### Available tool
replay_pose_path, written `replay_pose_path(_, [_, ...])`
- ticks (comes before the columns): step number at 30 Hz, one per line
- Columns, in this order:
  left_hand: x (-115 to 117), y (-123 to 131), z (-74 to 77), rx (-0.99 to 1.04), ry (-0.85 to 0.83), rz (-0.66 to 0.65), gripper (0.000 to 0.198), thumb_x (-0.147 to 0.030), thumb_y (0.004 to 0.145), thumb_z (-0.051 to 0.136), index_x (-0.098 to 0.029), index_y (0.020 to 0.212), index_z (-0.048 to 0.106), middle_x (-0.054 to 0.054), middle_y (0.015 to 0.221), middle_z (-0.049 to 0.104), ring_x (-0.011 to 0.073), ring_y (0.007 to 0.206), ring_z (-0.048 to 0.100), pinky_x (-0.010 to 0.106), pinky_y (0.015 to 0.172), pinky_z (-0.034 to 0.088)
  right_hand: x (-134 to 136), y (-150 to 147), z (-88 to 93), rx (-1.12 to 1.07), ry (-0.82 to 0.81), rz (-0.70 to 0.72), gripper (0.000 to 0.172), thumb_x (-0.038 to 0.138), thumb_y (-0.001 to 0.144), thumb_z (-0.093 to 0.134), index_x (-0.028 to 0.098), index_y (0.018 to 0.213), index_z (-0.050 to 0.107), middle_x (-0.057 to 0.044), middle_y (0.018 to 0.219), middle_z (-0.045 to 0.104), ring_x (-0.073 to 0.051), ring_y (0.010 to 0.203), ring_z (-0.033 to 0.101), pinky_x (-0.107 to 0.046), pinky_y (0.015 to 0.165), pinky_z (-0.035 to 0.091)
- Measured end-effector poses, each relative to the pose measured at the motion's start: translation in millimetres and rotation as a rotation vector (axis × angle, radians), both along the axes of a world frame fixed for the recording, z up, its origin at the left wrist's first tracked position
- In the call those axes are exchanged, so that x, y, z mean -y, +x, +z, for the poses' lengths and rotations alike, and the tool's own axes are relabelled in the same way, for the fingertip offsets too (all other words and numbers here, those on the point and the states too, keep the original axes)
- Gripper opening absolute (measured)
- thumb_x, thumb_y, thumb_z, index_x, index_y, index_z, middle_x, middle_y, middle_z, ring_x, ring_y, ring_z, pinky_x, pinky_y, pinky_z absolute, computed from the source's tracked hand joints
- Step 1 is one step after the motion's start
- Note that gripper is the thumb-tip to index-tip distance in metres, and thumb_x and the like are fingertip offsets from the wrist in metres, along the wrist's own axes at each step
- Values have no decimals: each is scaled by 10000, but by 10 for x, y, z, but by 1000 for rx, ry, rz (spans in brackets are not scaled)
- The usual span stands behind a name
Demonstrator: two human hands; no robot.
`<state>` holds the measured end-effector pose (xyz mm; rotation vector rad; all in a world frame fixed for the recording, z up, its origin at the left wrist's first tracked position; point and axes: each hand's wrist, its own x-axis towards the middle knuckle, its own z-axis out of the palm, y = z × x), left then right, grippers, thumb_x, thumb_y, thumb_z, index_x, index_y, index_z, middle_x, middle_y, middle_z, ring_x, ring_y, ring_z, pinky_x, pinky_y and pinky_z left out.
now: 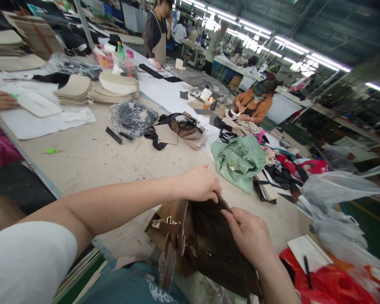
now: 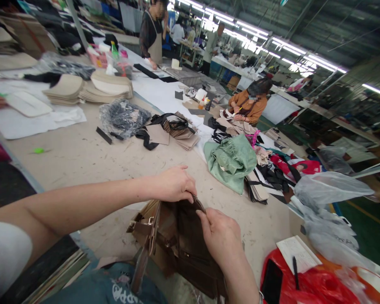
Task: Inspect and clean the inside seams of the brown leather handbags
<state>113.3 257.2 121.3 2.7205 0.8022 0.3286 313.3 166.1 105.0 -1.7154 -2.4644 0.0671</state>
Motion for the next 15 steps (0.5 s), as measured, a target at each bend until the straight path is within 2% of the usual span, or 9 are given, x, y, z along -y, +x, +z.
replay_pose_path(5, [14,40,-24,27,14,30,138,-324,758,618,-264,843,709,6,869,706,194,831,616,413,926,329,-11,13,-1,-38,-47,-30,460,463,924,335,200,577,484,7,509,522,-117,484,477,-246,516,286])
replay_pose_path(7, [25,64,-33,39,23,56,138,-306,754,605,-257,828,711,10,851,705,200,828,615,413,907,343,0,22,22,-55,-88,-61,454,472,921,334,202,618,537,-1,537,552,-126,502,499,-243,518,306])
replay_pose_path(10, [36,92,-38,38,31,86,156,-296,757,581,-241,820,712,26,824,704,204,817,614,408,890,357,23,31,94,-114,-192,-64,354,493,895,397,233,923,636,-5,700,643,-149,616,575,-234,562,367])
replay_pose_path(12, [35,98,-41,40,33,96,163,-303,757,575,-235,815,712,34,815,703,204,811,614,400,885,364,23,24,144,-148,-209,-57,399,514,854,470,258,1140,577,0,781,660,-159,668,594,-240,603,402])
replay_pose_path(15, [29,97,-42,48,39,91,159,-302,751,574,-233,793,711,33,799,701,207,797,615,408,883,372,-23,-15,182,-165,-139,-80,466,521,830,503,216,1176,567,-14,765,653,-169,660,599,-258,623,416])
